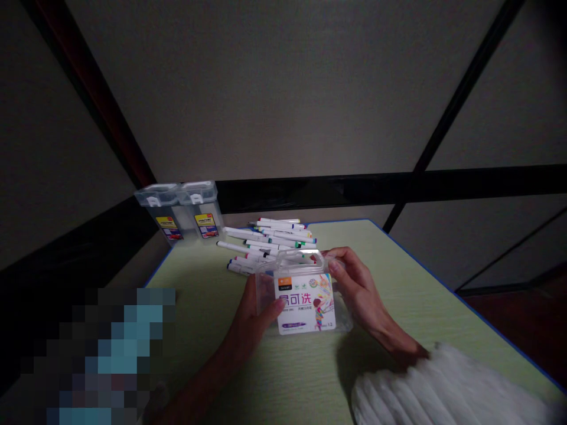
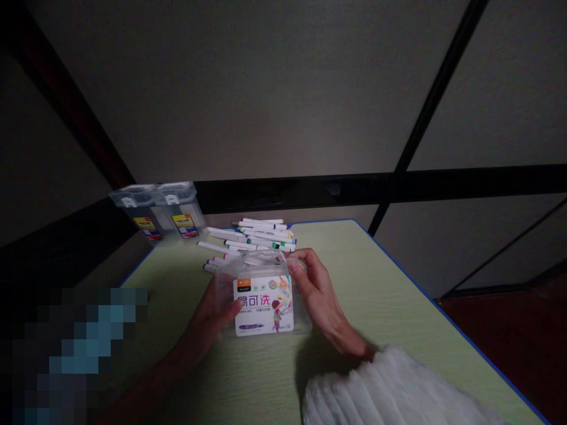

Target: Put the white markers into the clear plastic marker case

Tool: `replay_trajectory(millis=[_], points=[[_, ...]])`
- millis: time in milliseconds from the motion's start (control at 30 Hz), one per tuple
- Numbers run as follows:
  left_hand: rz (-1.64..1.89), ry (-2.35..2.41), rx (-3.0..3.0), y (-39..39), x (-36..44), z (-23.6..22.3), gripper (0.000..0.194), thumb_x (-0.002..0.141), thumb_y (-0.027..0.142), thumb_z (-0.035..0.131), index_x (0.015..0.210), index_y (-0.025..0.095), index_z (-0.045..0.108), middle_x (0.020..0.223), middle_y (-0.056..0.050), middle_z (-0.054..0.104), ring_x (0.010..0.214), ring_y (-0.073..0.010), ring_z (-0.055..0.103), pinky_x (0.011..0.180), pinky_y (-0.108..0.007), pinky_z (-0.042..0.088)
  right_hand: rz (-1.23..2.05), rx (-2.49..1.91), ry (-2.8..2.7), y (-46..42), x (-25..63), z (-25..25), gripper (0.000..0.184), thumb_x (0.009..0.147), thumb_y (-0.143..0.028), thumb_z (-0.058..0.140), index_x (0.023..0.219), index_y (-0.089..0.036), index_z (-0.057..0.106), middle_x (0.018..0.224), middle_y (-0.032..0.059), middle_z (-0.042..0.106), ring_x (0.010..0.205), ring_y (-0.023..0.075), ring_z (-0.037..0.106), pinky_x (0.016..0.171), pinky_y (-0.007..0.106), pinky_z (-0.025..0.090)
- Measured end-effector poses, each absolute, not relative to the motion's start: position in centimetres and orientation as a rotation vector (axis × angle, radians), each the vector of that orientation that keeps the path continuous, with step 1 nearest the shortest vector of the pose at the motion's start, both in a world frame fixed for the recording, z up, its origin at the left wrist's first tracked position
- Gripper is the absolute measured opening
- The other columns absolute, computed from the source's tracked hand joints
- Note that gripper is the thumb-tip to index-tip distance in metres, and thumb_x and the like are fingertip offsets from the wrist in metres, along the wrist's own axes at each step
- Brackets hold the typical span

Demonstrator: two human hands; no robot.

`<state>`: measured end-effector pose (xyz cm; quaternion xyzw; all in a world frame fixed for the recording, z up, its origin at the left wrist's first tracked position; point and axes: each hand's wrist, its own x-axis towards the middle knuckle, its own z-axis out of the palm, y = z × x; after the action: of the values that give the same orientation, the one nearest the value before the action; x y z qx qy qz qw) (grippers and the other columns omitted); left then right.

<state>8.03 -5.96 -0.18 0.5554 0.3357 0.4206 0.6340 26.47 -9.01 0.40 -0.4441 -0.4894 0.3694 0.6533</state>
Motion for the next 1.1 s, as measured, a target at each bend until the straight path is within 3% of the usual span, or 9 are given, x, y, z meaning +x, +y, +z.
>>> replay_trajectory(millis=[267, 467, 600, 800, 933, 1000, 1067, 1100], points=[[0.995, 0.747, 1.279, -5.8, 8.1, -0.3, 0.035, 0.065, 0.03, 0.066, 0.09, 0.02, 0.044, 0.086, -0.002, 0.061, 0.082, -0.0195, 0.059, 0.067, -0.03, 0.047, 0.762, -1.059, -1.133, -8.7, 26.4, 0.4, 0.025, 0.077, -0.041, 0.054, 0.094, -0.023, 0.053, 0.099, 0.0042, 0.057, 0.08, 0.0157, 0.055, 0.059, 0.025, 0.043], [1.023, 0.726, 1.332, -7.0, 8.2, 0.6, 0.04, 0.065, 0.027, 0.065, 0.097, 0.022, 0.042, 0.1, -0.004, 0.059, 0.09, -0.021, 0.058, 0.069, -0.03, 0.048, 0.959, -1.092, -1.097, -8.6, 26.1, 0.6, 0.034, 0.066, -0.044, 0.064, 0.086, -0.02, 0.052, 0.07, 0.0005, 0.06, 0.058, 0.0142, 0.055, 0.052, 0.025, 0.043], [1.141, 0.759, 1.385, -7.2, 8.0, 1.0, 0.049, 0.064, 0.027, 0.066, 0.106, 0.021, 0.04, 0.105, -0.005, 0.057, 0.095, -0.0204, 0.056, 0.079, -0.031, 0.046, 0.838, -1.078, -1.166, -8.9, 25.9, 1.0, 0.028, 0.061, -0.039, 0.068, 0.072, -0.021, 0.05, 0.058, -0.0034, 0.053, 0.05, 0.0116, 0.048, 0.045, 0.023, 0.038], [1.141, 0.784, 1.521, -6.3, 7.0, 0.8, 0.032, 0.069, 0.034, 0.061, 0.095, 0.018, 0.054, 0.091, -0.004, 0.064, 0.083, -0.0187, 0.059, 0.073, -0.027, 0.047, 0.636, -1.029, -1.29, -9.5, 26.3, 0.9, 0.029, 0.056, -0.035, 0.072, 0.069, -0.022, 0.05, 0.055, -0.0051, 0.048, 0.046, 0.01, 0.041, 0.039, 0.021, 0.032], [1.044, 0.788, 1.585, -6.5, 7.1, 0.9, 0.038, 0.063, 0.028, 0.066, 0.099, 0.018, 0.058, 0.097, -0.005, 0.065, 0.09, -0.0218, 0.059, 0.079, -0.031, 0.046, 0.564, -1.01, -1.239, -9.2, 26.7, 0.8, 0.031, 0.057, -0.039, 0.072, 0.073, -0.022, 0.051, 0.055, -0.0052, 0.047, 0.045, 0.0099, 0.041, 0.038, 0.021, 0.032], [1.098, 0.863, 1.65, -6.8, 7.3, 0.8, 0.04, 0.061, 0.024, 0.068, 0.099, 0.019, 0.059, 0.1, -0.005, 0.064, 0.092, -0.0234, 0.059, 0.081, -0.033, 0.046, 0.54, -1.006, -1.169, -8.9, 26.5, 0.8, 0.032, 0.06, -0.04, 0.07, 0.081, -0.023, 0.053, 0.065, -0.0028, 0.053, 0.054, 0.0121, 0.049, 0.046, 0.023, 0.04], [1.232, 0.96, 1.73, -7.1, 7.5, 0.6, 0.037, 0.062, 0.022, 0.067, 0.098, 0.021, 0.06, 0.098, -0.004, 0.065, 0.09, -0.0237, 0.059, 0.082, -0.034, 0.046, 0.556, -0.994, -1.097, -8.8, 25.8, 0.9, 0.036, 0.065, -0.04, 0.067, 0.093, -0.024, 0.052, 0.091, 0.0025, 0.058, 0.081, 0.016, 0.055, 0.069, 0.027, 0.045], [1.303, 0.986, 1.782, -7.2, 7.5, 0.4, 0.036, 0.063, 0.02, 0.066, 0.099, 0.022, 0.06, 0.1, -0.003, 0.065, 0.091, -0.0234, 0.06, 0.083, -0.034, 0.046, 0.588, -0.996, -1.069, -9.0, 25.3, 1.0, 0.036, 0.068, -0.038, 0.065, 0.098, -0.025, 0.051, 0.106, 0.0044, 0.055, 0.098, 0.0173, 0.052, 0.082, 0.029, 0.042]])
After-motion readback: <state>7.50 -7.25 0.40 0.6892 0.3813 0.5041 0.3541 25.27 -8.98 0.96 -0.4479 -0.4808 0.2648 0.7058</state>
